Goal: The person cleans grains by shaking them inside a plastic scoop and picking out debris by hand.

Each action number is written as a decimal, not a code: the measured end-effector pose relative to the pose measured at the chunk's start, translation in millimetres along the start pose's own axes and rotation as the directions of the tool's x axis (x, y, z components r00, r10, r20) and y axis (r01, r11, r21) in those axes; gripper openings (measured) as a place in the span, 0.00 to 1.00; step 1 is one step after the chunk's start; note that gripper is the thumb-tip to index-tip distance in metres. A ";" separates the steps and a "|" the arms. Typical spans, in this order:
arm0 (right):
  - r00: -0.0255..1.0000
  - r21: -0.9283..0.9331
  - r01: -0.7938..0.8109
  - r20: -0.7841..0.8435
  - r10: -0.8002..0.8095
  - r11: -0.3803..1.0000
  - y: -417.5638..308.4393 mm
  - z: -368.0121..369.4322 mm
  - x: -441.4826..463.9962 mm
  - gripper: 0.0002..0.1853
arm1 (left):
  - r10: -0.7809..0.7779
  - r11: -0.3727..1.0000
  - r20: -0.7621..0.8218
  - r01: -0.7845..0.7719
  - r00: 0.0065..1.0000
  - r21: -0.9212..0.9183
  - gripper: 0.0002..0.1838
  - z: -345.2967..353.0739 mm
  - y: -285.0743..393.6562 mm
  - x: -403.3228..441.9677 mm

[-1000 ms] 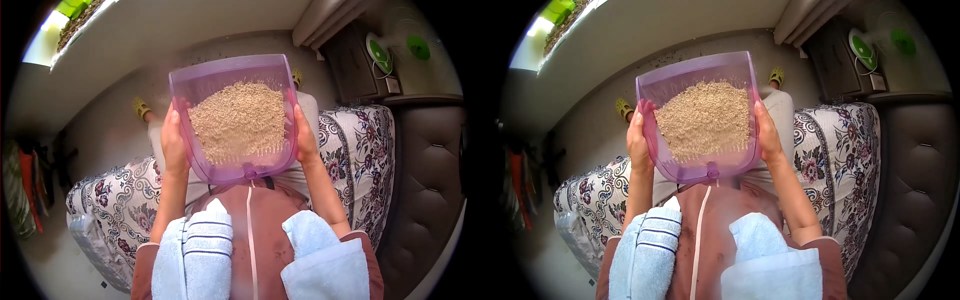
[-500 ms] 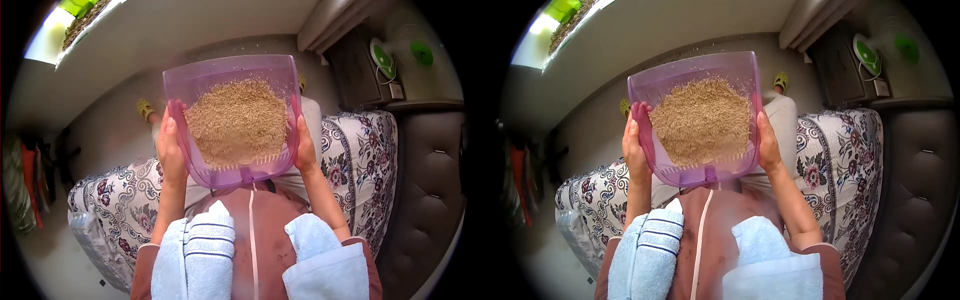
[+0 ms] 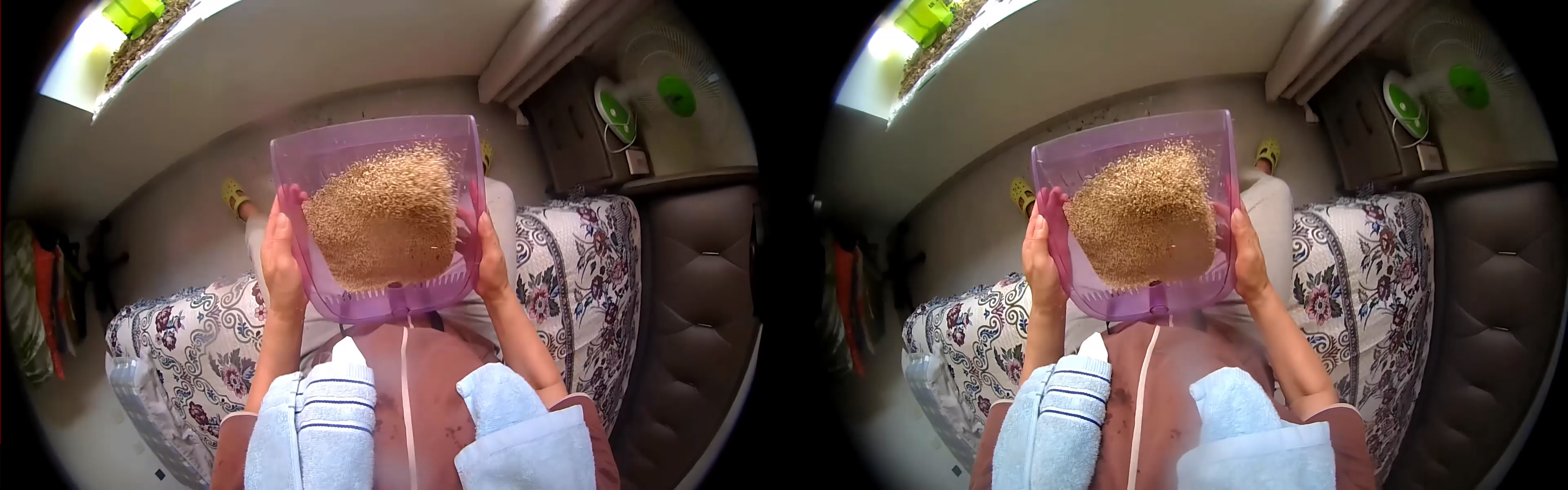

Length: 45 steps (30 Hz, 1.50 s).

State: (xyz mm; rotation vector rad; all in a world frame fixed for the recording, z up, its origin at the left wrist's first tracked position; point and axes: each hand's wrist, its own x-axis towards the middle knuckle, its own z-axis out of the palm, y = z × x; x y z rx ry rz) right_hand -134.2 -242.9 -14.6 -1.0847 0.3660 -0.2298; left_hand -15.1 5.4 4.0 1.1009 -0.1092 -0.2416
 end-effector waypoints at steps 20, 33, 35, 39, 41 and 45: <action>0.994 0.058 -0.105 0.000 0.105 0.993 7.5 -12.3 2.4 0.28 | -0.072 0.996 -0.047 0.074 0.996 0.043 0.27 4.6 -13.1 0.4; 0.996 0.102 0.047 0.065 -0.054 0.994 -10.6 11.0 19.2 0.29 | 0.086 0.993 -0.009 -0.085 0.996 0.076 0.26 13.9 14.7 12.3; 0.998 0.001 -0.006 0.057 0.006 1.000 8.1 -1.4 13.7 0.31 | 0.041 0.998 -0.006 -0.041 0.999 0.038 0.26 -1.2 1.5 12.5; 0.998 -0.124 -0.060 -0.014 0.059 0.990 7.3 1.6 12.2 0.27 | -0.109 0.992 -0.058 0.105 0.992 -0.071 0.26 -17.8 -18.8 11.3; 0.997 -0.171 -0.083 -0.024 0.080 0.982 -0.6 16.6 13.1 0.28 | -0.174 0.981 -0.065 0.167 0.983 -0.099 0.26 -30.6 -29.0 14.9; 0.989 0.088 -0.145 0.003 0.145 0.986 21.1 -6.9 13.5 0.28 | -0.057 0.981 -0.047 0.065 0.997 0.185 0.25 23.4 17.7 22.0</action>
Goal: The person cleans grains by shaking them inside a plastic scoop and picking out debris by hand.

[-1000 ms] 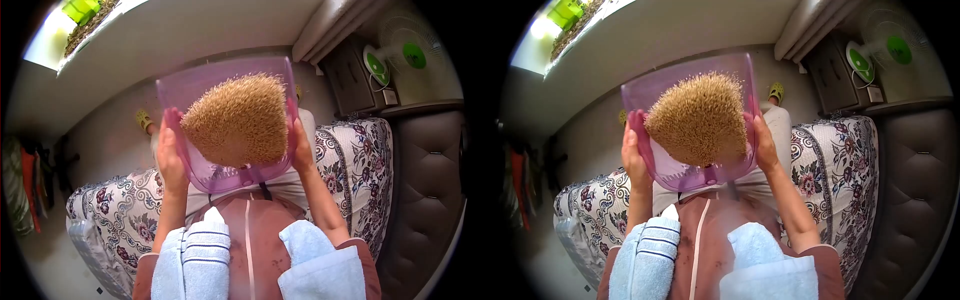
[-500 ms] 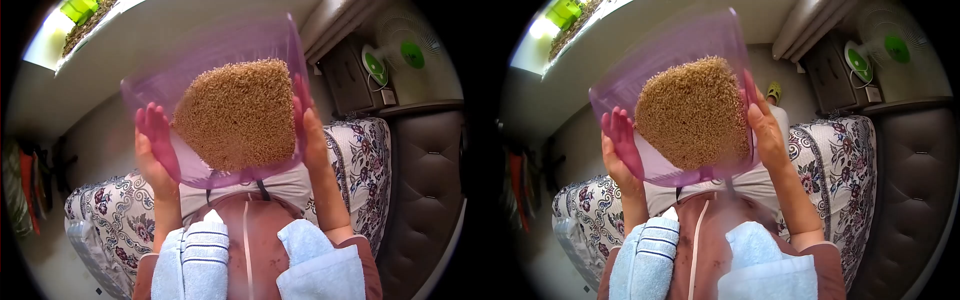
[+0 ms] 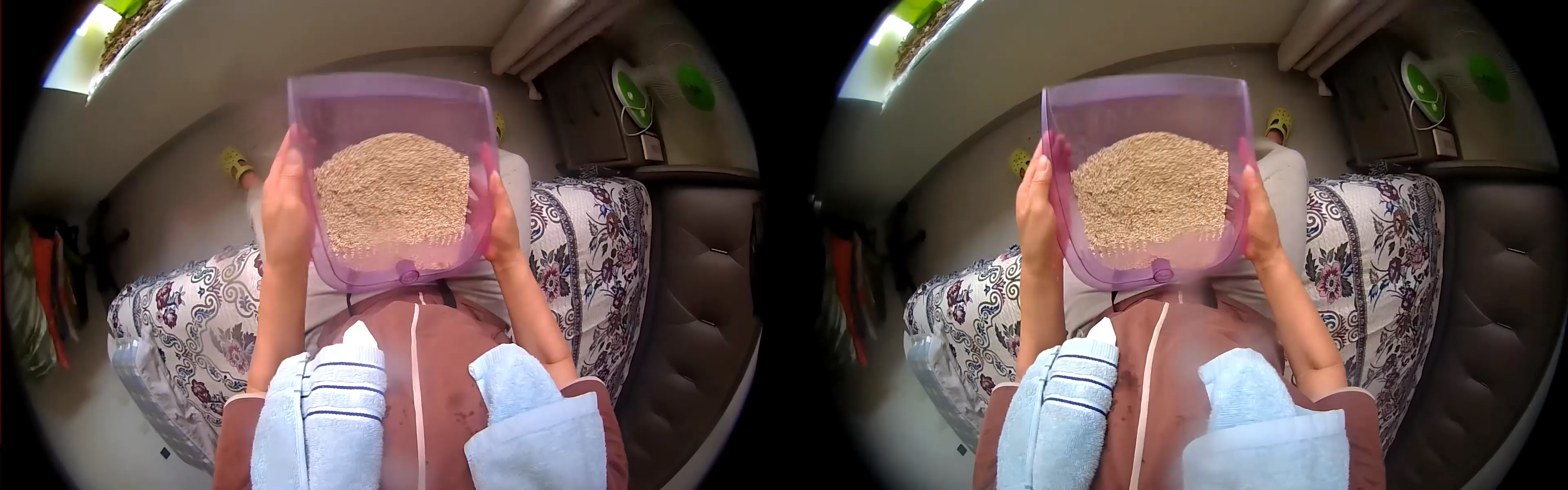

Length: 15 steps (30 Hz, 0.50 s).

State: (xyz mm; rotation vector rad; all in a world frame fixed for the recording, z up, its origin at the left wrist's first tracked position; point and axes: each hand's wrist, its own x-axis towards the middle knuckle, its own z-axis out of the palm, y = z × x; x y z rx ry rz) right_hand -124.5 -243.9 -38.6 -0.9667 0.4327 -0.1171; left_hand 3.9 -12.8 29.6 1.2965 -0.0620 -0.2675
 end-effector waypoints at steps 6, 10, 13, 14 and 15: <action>0.998 -0.127 0.033 -0.048 -0.040 0.991 10.0 0.6 -0.4 0.28 | -0.100 0.969 0.015 0.101 0.995 -0.226 0.27 -35.1 -60.3 -6.4; 0.998 -0.034 -0.066 -0.015 0.066 0.997 2.1 -2.7 -1.6 0.28 | -0.104 0.979 -0.009 0.101 0.995 -0.178 0.27 -31.3 -57.0 -7.4; 0.994 0.240 -0.050 0.107 0.024 0.970 2.8 -2.3 -5.5 0.29 | 0.010 1.000 0.020 -0.010 1.000 -0.003 0.26 -2.4 -19.6 -7.7; 0.988 0.313 -0.047 0.157 -0.002 0.949 5.9 -7.4 -6.8 0.29 | 0.056 0.998 0.051 -0.057 0.997 0.015 0.26 2.8 -13.3 -9.4; 0.979 0.367 -0.003 0.192 -0.073 0.930 16.0 -13.8 -3.6 0.28 | 0.072 0.997 0.037 -0.073 0.997 0.022 0.26 6.6 -11.7 -11.0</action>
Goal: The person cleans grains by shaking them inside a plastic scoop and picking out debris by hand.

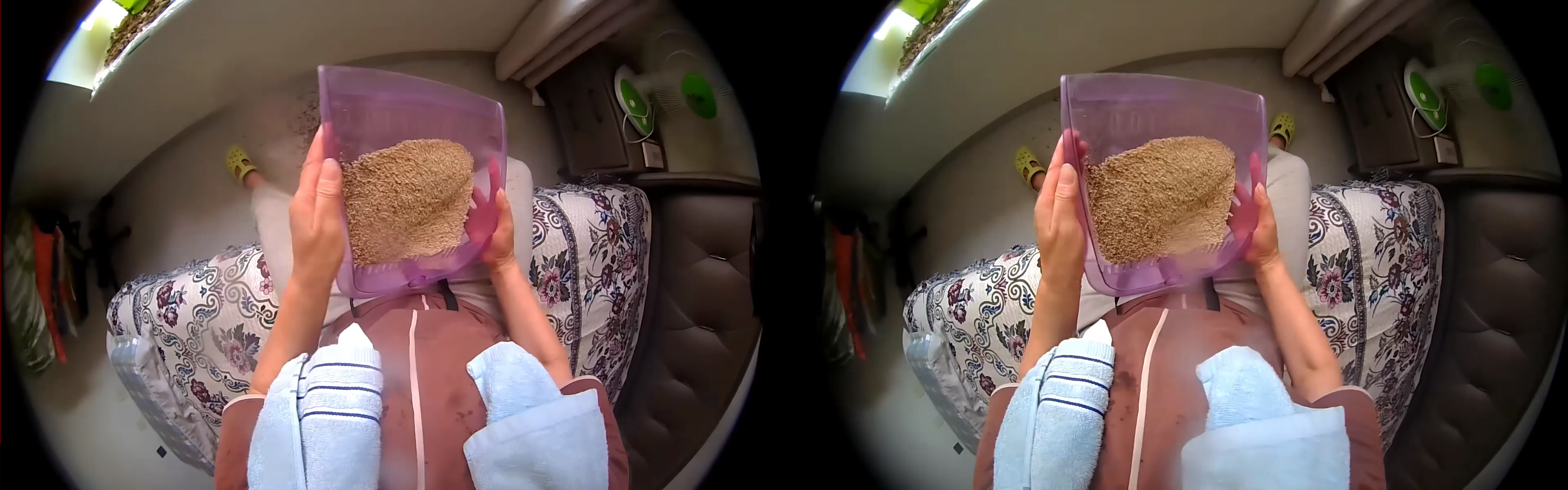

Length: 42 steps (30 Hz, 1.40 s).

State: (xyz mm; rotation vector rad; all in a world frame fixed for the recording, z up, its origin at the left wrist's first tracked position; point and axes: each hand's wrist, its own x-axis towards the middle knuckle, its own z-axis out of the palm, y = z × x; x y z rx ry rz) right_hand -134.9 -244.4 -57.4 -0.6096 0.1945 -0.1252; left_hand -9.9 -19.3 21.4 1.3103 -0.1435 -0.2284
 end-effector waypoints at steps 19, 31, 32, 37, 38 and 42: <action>0.968 -0.526 0.146 -0.099 -0.231 0.838 -27.7 30.2 0.5 0.36 | 0.162 0.973 0.100 -0.142 0.982 -0.180 0.26 -13.3 -5.9 18.0; 0.975 -0.574 0.179 -0.006 -0.223 0.799 -80.1 108.2 -9.1 0.31 | 0.126 0.916 0.000 -0.116 0.992 -0.385 0.27 -0.4 37.5 13.0; 0.943 -0.586 0.287 0.034 -0.331 0.758 -73.0 104.9 -10.0 0.34 | 0.269 0.890 0.044 -0.231 0.962 -0.394 0.27 -1.4 40.6 12.3; 0.960 -0.492 0.088 -0.192 -0.206 0.866 -29.6 40.1 -6.0 0.30 | 0.038 0.965 0.070 -0.018 0.997 -0.260 0.28 -10.9 -0.8 7.7; 0.964 -0.461 0.076 -0.194 -0.184 0.884 -27.6 36.2 -9.1 0.29 | -0.009 0.968 0.062 0.024 0.998 -0.248 0.27 -14.7 -10.3 4.4; 0.963 -0.413 -0.076 -0.266 -0.040 0.907 -36.9 47.1 -4.6 0.27 | -0.250 0.954 0.017 0.249 0.968 -0.165 0.26 -10.8 -6.2 -2.1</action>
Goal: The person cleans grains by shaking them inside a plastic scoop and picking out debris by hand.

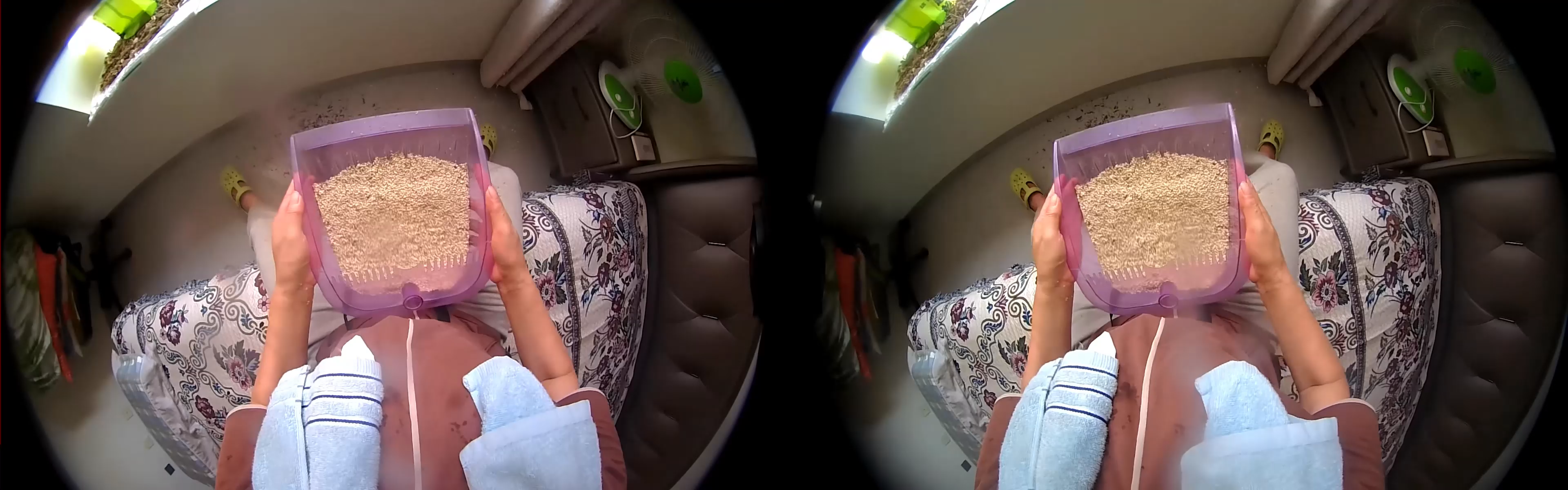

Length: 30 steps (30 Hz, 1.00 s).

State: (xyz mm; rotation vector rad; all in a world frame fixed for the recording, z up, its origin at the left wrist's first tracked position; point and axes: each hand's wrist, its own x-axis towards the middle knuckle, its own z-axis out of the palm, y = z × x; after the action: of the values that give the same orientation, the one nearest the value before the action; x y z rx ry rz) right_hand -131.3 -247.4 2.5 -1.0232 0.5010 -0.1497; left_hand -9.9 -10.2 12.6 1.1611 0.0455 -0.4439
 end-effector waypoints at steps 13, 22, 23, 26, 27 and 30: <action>0.983 -0.035 0.096 0.162 -0.089 0.995 23.0 1.9 -5.1 0.33 | 0.241 0.970 -0.032 -0.240 0.970 0.025 0.26 -19.3 3.5 -14.2; 0.982 -0.158 0.171 0.110 -0.154 0.973 -40.6 27.3 -16.1 0.32 | 0.348 0.933 -0.012 -0.348 0.937 -0.097 0.27 2.3 32.8 -16.5; 0.954 -0.159 0.282 0.146 -0.261 0.946 -49.0 32.6 -16.3 0.33 | 0.434 0.892 0.026 -0.426 0.900 -0.149 0.27 4.0 42.1 -17.3; 0.945 -0.088 0.320 0.100 -0.312 0.943 -4.2 11.0 0.2 0.35 | 0.442 0.895 0.066 -0.436 0.894 -0.089 0.27 1.9 39.6 -14.6; 0.947 -0.080 0.319 0.076 -0.314 0.944 2.9 11.9 6.7 0.35 | 0.403 0.915 0.049 -0.403 0.914 -0.019 0.27 0.1 34.7 -10.6; 0.977 0.025 0.155 0.147 -0.157 0.988 11.7 3.8 -14.8 0.33 | 0.348 0.937 -0.003 -0.348 0.937 0.001 0.26 -0.6 14.6 -20.1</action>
State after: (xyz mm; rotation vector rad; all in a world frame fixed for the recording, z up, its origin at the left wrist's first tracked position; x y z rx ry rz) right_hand -143.8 -233.2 -0.9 -1.0515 0.2832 -0.2147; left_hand -22.9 1.4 30.4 1.1418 -0.1570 -0.1272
